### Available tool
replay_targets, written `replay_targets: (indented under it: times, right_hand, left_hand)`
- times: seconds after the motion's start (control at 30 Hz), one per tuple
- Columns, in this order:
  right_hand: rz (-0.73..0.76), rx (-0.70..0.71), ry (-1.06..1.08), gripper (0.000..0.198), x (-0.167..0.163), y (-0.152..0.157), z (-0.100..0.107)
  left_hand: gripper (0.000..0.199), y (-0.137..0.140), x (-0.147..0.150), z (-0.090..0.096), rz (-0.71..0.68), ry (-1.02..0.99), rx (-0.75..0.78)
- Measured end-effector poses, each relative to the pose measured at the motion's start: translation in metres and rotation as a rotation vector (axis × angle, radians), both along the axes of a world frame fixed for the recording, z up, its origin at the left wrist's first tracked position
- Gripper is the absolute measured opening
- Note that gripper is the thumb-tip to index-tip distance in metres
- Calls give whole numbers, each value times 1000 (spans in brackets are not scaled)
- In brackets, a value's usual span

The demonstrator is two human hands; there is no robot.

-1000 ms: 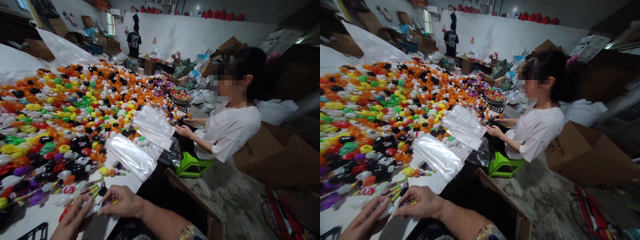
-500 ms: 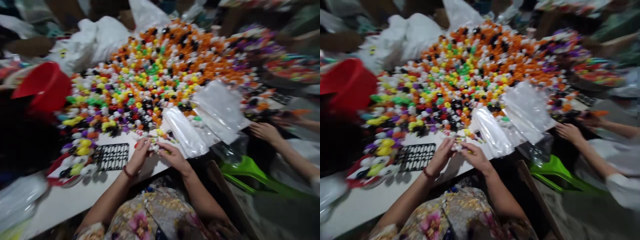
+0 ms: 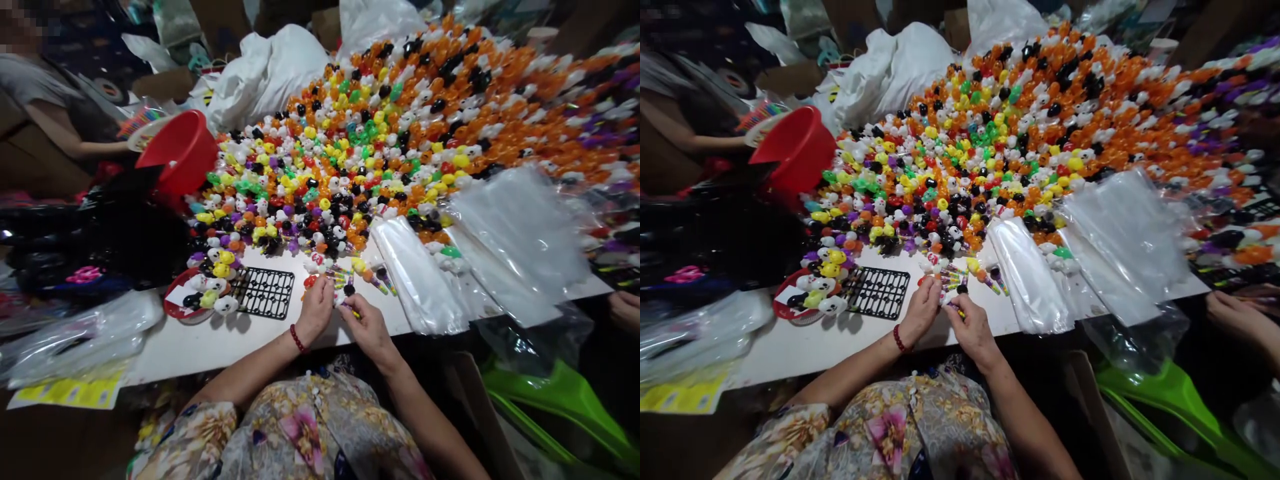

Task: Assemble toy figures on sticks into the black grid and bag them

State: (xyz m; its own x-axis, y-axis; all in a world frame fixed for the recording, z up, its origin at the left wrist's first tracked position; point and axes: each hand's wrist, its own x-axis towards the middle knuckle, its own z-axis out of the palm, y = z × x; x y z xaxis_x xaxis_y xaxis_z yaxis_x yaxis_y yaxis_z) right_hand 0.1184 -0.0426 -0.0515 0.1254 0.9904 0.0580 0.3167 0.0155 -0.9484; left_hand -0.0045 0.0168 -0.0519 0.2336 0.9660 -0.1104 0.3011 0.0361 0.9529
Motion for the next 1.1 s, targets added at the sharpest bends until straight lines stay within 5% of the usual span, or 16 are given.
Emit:
replay_targets:
  times: [0.13,0.33,0.57,0.87,0.97,1.1]
  right_hand:
    - [-54,68,-119,32,24,8,-8]
    - [-406,345,-633,39,70,35,-18]
    - [-77,538,-680,32,14,47,-35]
    - [124,493,-558,50,-19,83,-42]
    - [119,498,-476,48,-17,97,-41]
    - [-72,459,-457,34,-12,96,-37]
  left_hand:
    - [34,12,-8,3,-68,-28,-32]
    - [7,72,-31,14,243,268,145]
    - [16,122,-37,9,298,357,80]
    - [9,66,-24,-6,181,122,29]
    - [16,71,-26,3,187,146,72]
    - [18,116,-39,23,377,285,172]
